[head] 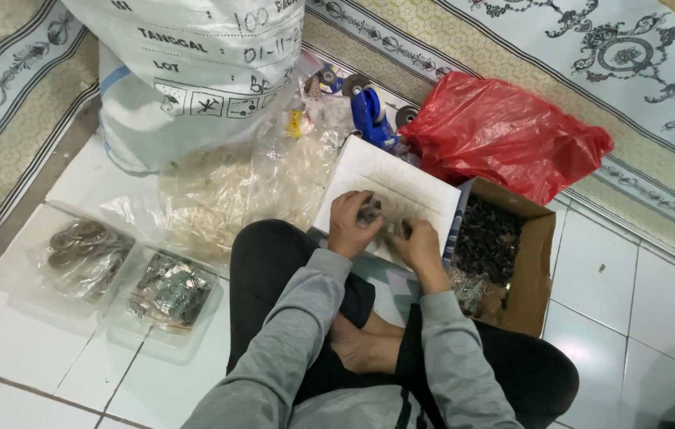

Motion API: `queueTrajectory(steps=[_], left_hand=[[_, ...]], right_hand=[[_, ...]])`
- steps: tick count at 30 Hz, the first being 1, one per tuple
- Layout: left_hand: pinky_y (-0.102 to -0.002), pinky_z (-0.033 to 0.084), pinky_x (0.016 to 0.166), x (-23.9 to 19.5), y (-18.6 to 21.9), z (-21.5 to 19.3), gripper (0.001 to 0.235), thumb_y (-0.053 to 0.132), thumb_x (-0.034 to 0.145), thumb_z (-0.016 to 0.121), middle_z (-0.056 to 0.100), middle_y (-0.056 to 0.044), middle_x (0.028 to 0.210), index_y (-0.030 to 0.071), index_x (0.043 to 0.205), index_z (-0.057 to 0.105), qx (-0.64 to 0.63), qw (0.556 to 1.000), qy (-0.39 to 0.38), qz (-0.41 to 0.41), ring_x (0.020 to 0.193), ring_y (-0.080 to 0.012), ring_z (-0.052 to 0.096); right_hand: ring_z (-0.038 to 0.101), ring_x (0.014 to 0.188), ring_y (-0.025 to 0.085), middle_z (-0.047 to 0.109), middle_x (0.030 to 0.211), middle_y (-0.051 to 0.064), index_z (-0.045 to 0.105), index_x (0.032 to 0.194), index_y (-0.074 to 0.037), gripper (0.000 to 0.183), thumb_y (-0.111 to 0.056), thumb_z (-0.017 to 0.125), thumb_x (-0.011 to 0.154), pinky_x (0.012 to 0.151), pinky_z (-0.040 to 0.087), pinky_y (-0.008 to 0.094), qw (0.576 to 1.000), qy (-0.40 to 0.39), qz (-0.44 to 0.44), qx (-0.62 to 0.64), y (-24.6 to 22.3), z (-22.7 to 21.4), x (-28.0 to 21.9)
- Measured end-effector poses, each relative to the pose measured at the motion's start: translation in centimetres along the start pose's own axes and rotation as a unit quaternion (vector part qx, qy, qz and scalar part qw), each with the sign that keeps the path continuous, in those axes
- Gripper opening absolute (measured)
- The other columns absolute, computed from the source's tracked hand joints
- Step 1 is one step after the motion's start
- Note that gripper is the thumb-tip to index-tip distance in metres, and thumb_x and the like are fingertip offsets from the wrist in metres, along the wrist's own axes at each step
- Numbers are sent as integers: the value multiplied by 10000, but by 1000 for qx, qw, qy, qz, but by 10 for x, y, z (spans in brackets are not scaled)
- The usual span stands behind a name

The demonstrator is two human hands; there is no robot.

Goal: The person sits on the floor and sorts small metal parts from a cardboard box into a white container. They pick up individual pieces, inspect them, and place them into the container, repeating this process throughout the clip.

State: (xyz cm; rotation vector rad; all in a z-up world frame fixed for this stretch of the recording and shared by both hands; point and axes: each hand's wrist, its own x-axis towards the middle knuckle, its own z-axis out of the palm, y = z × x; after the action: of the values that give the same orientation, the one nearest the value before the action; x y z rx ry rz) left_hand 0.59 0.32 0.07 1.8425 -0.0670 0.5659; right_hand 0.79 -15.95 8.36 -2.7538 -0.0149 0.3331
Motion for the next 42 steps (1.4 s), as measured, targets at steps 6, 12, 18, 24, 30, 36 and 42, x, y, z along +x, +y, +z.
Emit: queueTrajectory(steps=[6, 12, 18, 24, 30, 36, 42], left_hand=[[-509, 452, 1010, 4, 0, -4, 501, 284, 803, 816, 716, -98, 1039, 96, 1244, 672, 1, 999, 47, 3, 1074, -314, 643], [-509, 447, 1008, 3, 2, -5, 503, 264, 805, 823, 715, -97, 1049, 95, 1254, 672, -4, 999, 50, 0, 1089, -316, 642], [-497, 454, 1007, 1, 0, -4, 502, 253, 792, 831, 720, -103, 1036, 92, 1243, 678, -9, 999, 51, -2, 1077, -319, 654], [-498, 442, 1023, 1, -1, -3, 513, 254, 781, 833, 724, -89, 1040, 102, 1246, 679, -16, 999, 36, -16, 1081, -302, 655], [-515, 419, 1061, 2, 3, -4, 515, 284, 819, 818, 708, -84, 1082, 115, 1278, 660, -7, 1000, 8, -7, 1143, -300, 627], [-535, 415, 1076, 5, 18, -9, 514, 212, 811, 808, 711, -95, 1080, 103, 1287, 650, -1, 1000, -8, -3, 1151, -317, 624], [-546, 407, 1083, 4, 14, -9, 518, 301, 833, 766, 710, -102, 1094, 109, 1297, 640, 8, 1000, -28, 1, 1155, -321, 621]], right_hand=[[723, 1009, 407, 733, 992, 218, 768, 1087, -4, 274, -163, 782, 864, 849, 594, 490, 988, 66, 81, 111, -1, 31, 3], [723, 1016, 404, 739, 984, 194, 783, 1035, -47, 200, -113, 767, 846, 864, 592, 481, 996, 22, 35, 79, 6, 36, 21], [685, 1059, 490, 731, 1030, 283, 683, 1204, -21, 335, -61, 688, 871, 903, 550, 592, 996, 6, -54, 64, -1, -8, 30], [708, 1059, 431, 759, 1042, 217, 762, 1121, -71, 286, -66, 739, 837, 921, 572, 519, 993, -15, -101, 53, 17, 1, 52], [714, 1047, 434, 744, 1040, 231, 767, 1069, -51, 235, -137, 752, 851, 907, 583, 520, 997, -60, -29, 31, 15, -3, 50], [707, 1057, 421, 741, 1055, 222, 754, 1105, -44, 243, -140, 741, 882, 917, 562, 512, 993, -42, -19, 111, -13, -56, 28], [747, 940, 348, 768, 940, 175, 775, 1082, -58, 277, -178, 749, 834, 813, 590, 454, 995, -50, -58, 66, -63, -90, 18]])
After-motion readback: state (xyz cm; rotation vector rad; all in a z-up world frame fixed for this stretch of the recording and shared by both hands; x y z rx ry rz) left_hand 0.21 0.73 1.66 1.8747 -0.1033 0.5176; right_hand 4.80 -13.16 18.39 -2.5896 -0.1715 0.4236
